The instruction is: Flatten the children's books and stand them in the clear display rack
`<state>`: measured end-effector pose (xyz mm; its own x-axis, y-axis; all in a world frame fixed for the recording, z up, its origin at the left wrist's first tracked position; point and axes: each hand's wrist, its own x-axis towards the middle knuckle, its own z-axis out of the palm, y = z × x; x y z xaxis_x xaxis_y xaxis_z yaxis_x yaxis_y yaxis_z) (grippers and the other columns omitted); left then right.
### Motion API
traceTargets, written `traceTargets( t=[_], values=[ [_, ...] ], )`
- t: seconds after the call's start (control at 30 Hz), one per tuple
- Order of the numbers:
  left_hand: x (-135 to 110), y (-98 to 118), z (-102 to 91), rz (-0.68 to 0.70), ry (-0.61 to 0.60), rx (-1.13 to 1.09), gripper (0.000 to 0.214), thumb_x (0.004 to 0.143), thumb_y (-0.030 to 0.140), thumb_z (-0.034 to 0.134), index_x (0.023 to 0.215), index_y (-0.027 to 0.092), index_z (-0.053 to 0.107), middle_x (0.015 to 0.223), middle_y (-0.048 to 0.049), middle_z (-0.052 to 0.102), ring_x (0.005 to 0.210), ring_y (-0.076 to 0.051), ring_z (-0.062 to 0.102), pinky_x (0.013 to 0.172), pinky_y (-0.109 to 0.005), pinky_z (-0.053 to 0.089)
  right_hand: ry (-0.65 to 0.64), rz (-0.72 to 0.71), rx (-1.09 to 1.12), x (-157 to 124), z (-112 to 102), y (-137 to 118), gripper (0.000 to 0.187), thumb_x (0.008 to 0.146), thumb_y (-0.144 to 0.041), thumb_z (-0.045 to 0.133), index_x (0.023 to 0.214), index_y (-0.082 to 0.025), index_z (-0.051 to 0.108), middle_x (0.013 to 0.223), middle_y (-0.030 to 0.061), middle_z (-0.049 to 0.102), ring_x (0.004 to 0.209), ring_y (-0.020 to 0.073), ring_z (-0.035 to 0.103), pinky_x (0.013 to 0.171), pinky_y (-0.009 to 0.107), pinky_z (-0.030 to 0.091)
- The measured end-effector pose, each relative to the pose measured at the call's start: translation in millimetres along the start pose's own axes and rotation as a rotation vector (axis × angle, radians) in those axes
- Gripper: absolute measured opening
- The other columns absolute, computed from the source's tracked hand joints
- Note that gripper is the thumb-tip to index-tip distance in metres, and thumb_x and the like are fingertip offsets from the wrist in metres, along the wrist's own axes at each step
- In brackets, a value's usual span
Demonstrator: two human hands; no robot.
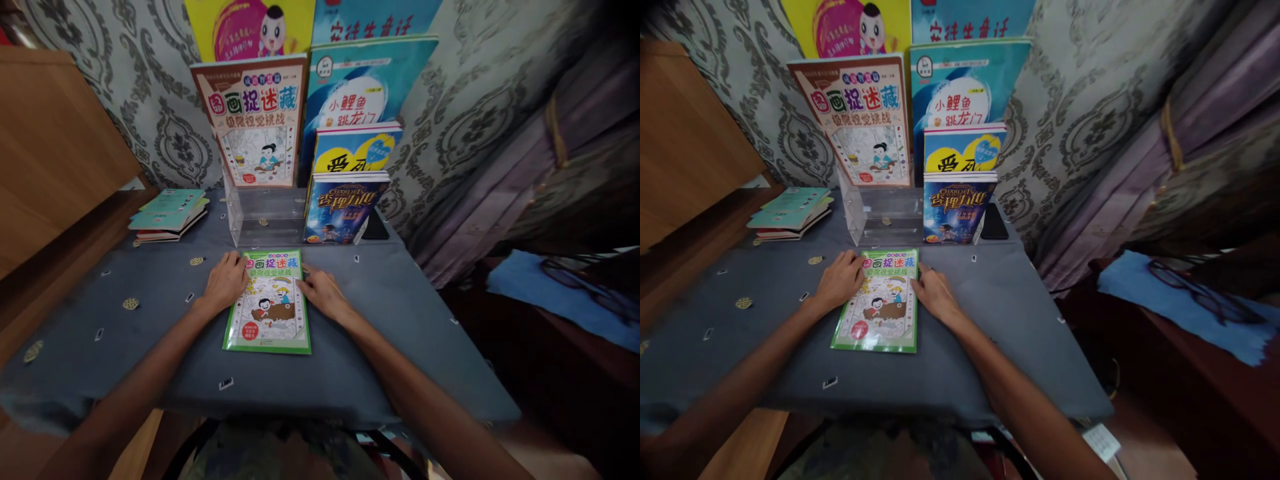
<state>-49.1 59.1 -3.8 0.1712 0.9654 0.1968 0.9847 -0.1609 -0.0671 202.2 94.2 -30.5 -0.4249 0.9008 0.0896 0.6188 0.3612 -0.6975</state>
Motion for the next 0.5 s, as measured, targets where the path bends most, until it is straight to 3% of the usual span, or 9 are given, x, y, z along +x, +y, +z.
traceTargets(
  t=[0.2, 0.5],
  values=[
    [11.5, -3.0, 11.1, 0.138, 0.031, -0.091, 0.035, 0.090, 0.012, 0.043, 0.118, 0.014, 0.065, 0.117, -0.0144, 0.060, 0.107, -0.030, 0.053, 0.090, -0.045, 0.048, -0.028, 0.039, -0.150, 1.3, -1.2, -4.6, 0.020, 0.092, -0.023, 0.057, 0.106, -0.018, 0.070, 0.076, 0.0038, 0.073, 0.063, 0.0159, 0.062, 0.057, 0.025, 0.035],
    [32.5, 17.6, 20.3, 0.322, 0.076, -0.236, 0.040, 0.089, 0.009, 0.043, 0.123, 0.017, 0.062, 0.117, -0.0111, 0.061, 0.107, -0.026, 0.054, 0.094, -0.043, 0.047, -0.079, 0.101, -0.223, 0.3, -7.8, -16.6, 0.024, 0.094, -0.024, 0.056, 0.113, -0.017, 0.070, 0.090, 0.0072, 0.077, 0.077, 0.0193, 0.069, 0.059, 0.024, 0.040]
  ],
)
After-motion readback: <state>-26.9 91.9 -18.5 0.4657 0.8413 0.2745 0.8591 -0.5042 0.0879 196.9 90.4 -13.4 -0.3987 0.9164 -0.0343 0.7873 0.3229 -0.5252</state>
